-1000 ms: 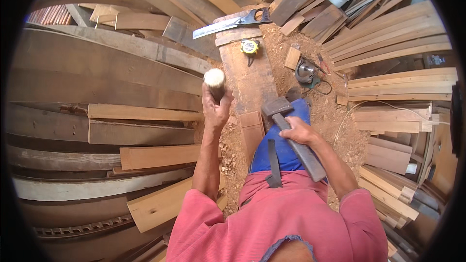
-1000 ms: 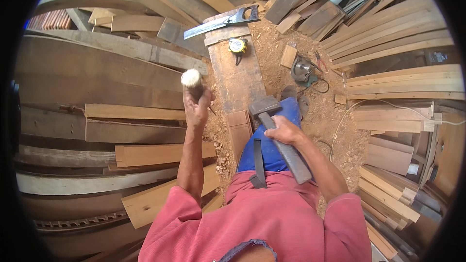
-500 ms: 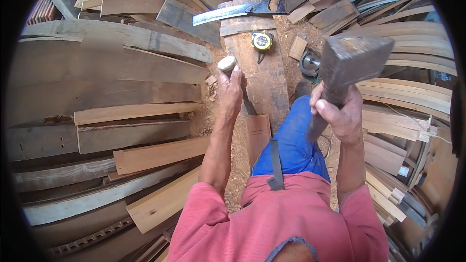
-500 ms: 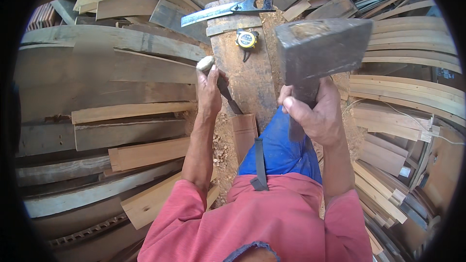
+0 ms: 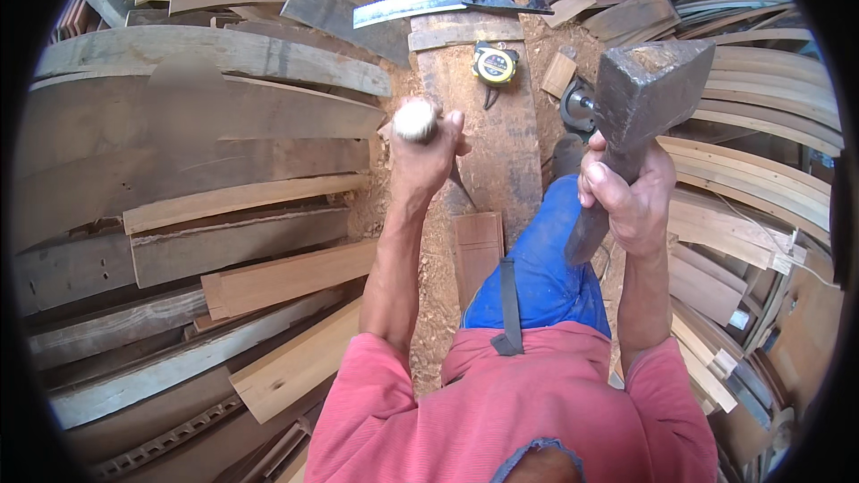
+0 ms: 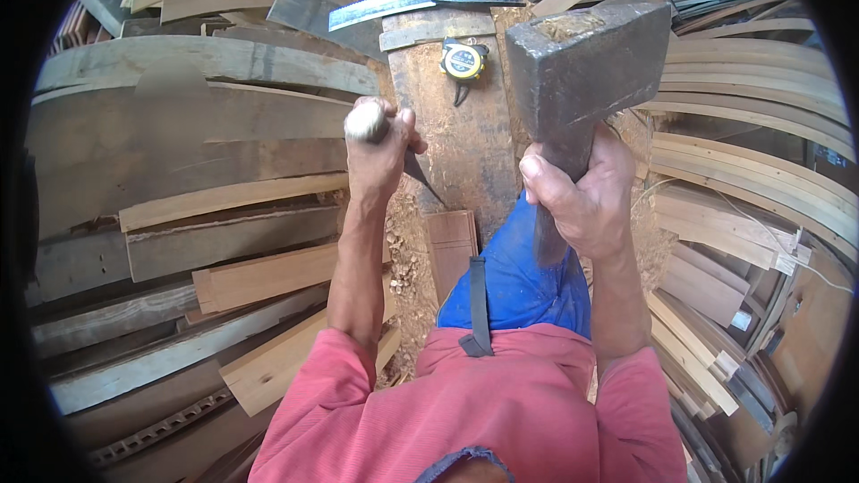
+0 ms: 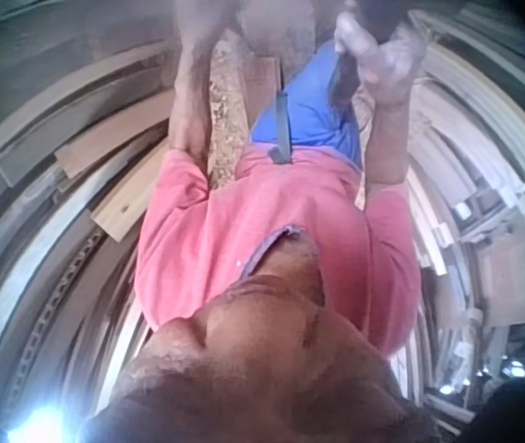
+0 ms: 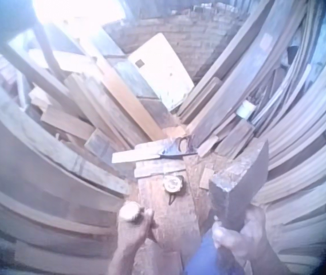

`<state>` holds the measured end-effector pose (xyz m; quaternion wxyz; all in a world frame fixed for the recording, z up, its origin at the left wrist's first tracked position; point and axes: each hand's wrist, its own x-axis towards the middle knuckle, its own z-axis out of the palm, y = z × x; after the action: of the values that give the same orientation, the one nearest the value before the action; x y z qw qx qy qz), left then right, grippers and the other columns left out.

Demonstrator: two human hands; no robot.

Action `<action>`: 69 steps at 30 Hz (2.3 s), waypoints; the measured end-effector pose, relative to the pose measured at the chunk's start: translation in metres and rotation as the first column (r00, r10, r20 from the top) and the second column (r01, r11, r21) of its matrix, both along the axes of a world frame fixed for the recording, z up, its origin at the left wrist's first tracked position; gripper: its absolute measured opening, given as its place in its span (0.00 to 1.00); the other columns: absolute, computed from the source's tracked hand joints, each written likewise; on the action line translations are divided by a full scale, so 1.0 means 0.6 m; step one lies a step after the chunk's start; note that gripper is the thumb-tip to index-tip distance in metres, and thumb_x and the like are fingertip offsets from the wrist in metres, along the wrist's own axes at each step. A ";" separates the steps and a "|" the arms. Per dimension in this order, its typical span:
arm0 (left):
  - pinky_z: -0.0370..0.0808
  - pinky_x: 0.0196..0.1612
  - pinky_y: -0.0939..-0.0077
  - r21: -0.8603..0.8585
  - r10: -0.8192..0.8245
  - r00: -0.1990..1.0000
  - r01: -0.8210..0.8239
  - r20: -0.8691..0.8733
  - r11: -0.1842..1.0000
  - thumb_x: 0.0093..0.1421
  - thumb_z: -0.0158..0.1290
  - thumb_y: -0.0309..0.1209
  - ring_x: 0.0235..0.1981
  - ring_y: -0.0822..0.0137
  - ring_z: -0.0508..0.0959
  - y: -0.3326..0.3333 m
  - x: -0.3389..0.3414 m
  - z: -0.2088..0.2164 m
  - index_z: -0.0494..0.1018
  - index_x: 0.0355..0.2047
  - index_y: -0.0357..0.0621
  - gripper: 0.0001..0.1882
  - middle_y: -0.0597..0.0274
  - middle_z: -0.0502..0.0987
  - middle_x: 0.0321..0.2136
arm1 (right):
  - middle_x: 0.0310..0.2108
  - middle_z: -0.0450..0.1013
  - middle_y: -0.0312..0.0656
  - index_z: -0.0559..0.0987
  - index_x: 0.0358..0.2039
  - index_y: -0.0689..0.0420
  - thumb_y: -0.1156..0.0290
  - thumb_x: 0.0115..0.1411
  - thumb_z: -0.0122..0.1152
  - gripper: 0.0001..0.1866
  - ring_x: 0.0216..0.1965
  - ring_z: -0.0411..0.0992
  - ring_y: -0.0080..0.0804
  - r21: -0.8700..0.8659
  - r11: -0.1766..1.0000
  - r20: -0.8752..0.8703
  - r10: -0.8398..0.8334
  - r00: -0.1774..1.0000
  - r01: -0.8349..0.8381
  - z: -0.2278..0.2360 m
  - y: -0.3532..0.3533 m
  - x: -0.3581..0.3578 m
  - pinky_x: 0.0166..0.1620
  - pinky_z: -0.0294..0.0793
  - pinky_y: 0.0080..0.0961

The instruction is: The person strikes a metal tool with an axe to chip a wooden beam, measures a wooden board with a tape measure, and cuts the board using a handheld circular saw.

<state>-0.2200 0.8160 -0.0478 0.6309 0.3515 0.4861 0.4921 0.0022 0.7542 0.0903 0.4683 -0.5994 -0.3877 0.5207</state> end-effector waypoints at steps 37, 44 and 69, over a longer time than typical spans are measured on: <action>0.74 0.27 0.76 0.123 -0.139 0.838 0.237 -0.527 0.964 0.69 0.59 0.30 0.26 0.75 0.74 0.009 0.044 -0.075 0.63 0.51 0.39 0.17 0.64 0.74 0.28 | 0.28 0.74 0.38 0.76 0.44 0.66 0.72 0.60 0.67 0.15 0.23 0.72 0.22 0.080 0.992 -0.085 -0.088 0.993 0.095 -0.024 0.059 0.030 0.29 0.73 0.22; 0.70 0.23 0.77 -0.036 -0.084 0.898 0.075 -0.432 0.997 0.70 0.57 0.30 0.20 0.77 0.71 0.025 0.025 -0.115 0.63 0.54 0.39 0.18 0.67 0.73 0.26 | 0.30 0.74 0.41 0.75 0.46 0.66 0.68 0.62 0.67 0.18 0.25 0.73 0.23 0.055 0.998 0.143 0.013 0.990 -0.021 -0.022 0.093 0.035 0.31 0.74 0.23; 0.74 0.32 0.71 0.052 -0.104 0.850 0.153 -0.516 0.987 0.67 0.60 0.33 0.29 0.74 0.74 -0.015 0.052 -0.143 0.70 0.51 0.39 0.17 0.63 0.77 0.32 | 0.40 0.81 0.55 0.77 0.57 0.67 0.70 0.51 0.65 0.30 0.40 0.81 0.43 -0.492 0.614 0.581 0.760 0.291 -0.618 -0.187 0.280 0.024 0.47 0.84 0.44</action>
<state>-0.1891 0.8068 -0.1339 0.4940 0.5294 0.5886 0.3594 0.0167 0.9221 -0.0221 -0.0613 -0.5661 -0.7153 0.4053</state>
